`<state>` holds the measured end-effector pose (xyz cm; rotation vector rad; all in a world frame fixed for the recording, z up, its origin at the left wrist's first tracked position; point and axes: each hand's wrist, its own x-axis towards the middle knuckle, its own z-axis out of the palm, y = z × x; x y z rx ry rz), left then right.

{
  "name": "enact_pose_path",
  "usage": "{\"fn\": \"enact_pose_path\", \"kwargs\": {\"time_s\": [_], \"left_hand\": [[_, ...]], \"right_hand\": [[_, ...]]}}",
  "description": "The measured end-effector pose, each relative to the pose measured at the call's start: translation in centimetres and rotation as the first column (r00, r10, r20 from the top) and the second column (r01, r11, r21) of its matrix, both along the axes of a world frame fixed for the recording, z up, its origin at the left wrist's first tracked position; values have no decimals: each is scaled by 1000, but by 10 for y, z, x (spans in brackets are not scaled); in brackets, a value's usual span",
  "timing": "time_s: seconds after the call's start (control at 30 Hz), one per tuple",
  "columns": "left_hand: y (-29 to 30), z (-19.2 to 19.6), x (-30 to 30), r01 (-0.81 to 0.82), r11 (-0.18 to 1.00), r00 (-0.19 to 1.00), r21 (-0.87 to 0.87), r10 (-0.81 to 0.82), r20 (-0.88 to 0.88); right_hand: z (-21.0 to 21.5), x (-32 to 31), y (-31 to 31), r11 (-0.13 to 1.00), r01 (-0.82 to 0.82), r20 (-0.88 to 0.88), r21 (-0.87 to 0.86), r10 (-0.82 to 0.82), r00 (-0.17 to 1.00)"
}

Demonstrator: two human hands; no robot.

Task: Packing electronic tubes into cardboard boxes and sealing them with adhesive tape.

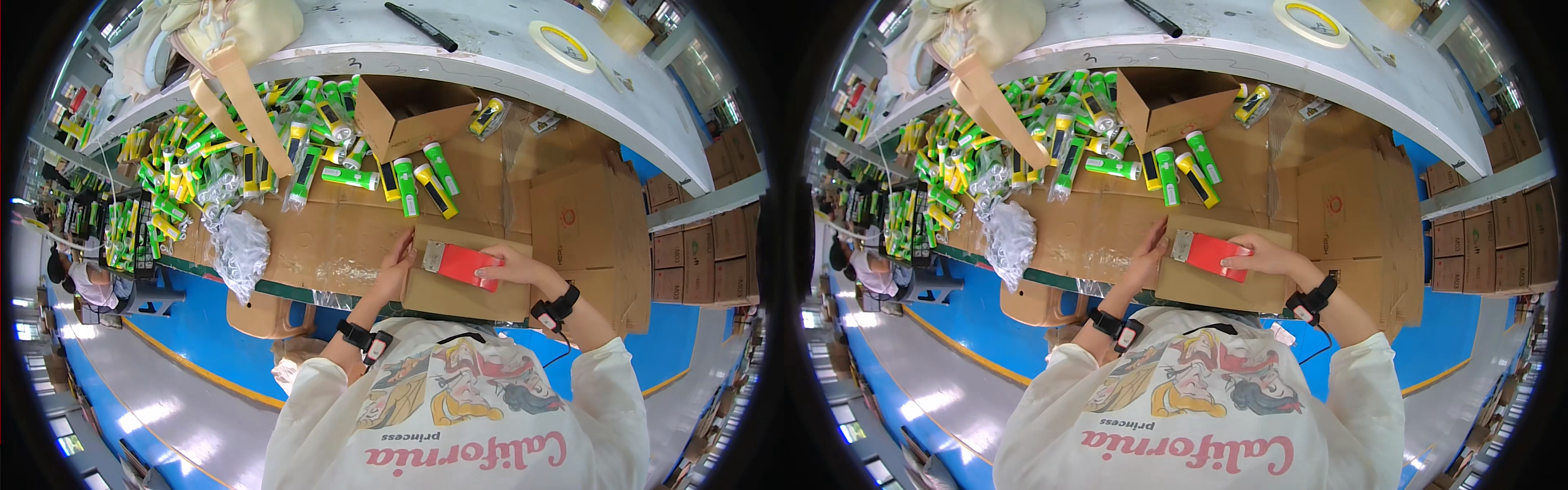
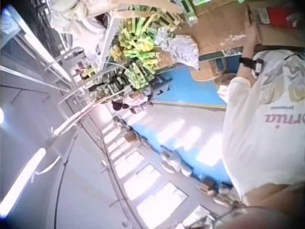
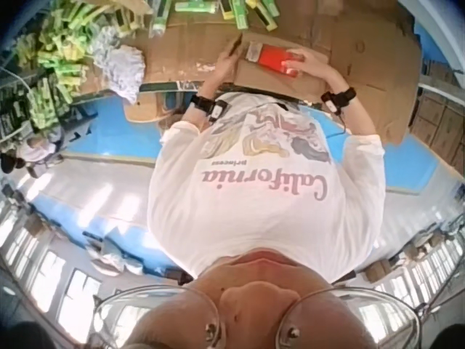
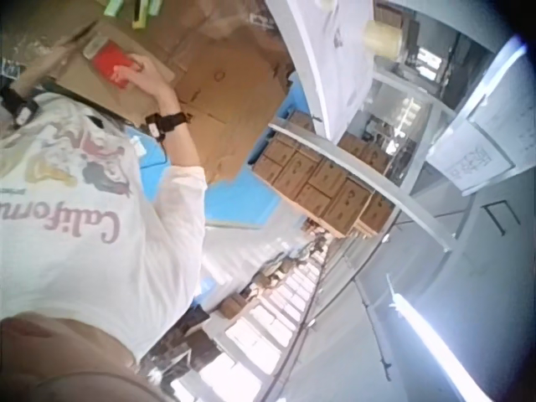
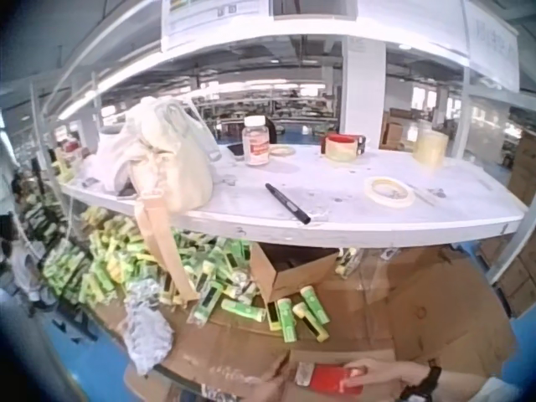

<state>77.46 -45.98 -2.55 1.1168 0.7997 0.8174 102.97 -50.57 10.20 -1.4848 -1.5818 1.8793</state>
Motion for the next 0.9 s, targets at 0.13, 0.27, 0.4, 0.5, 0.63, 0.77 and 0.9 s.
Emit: {"fn": "enact_pose_path", "kwargs": {"time_s": [0.13, 0.27, 0.4, 0.5, 0.63, 0.77, 0.9], "left_hand": [[17, 12, -38, 116, 993, 941, 3, -109, -319], [19, 59, -37, 152, 964, 979, -218, -177, -97], [21, 66, -22, 325, 907, 945, -269, -323, 53], [21, 65, -13, 397, 884, 915, -247, -401, 37], [21, 62, -6, 546, 808, 831, -219, -555, 24], [16, 61, 6, 591, 795, 803, -136, -596, 8], [10, 54, 17, 535, 840, 842, -93, -539, -20]], "right_hand": [[2, 1, 0, 999, -12, -78, -43, 9, 997], [-2, 14, -2, 987, -155, -56, 39, 157, 986], [4, 30, -4, 976, -216, -103, -29, 212, 972], [12, 34, -9, 971, -235, -104, -35, 230, 968], [15, 35, -17, 979, -199, -139, -44, 191, 972], [9, 39, -20, 972, -234, -157, -4, 230, 960], [11, 37, -19, 978, -205, -184, -30, 196, 963]]}}
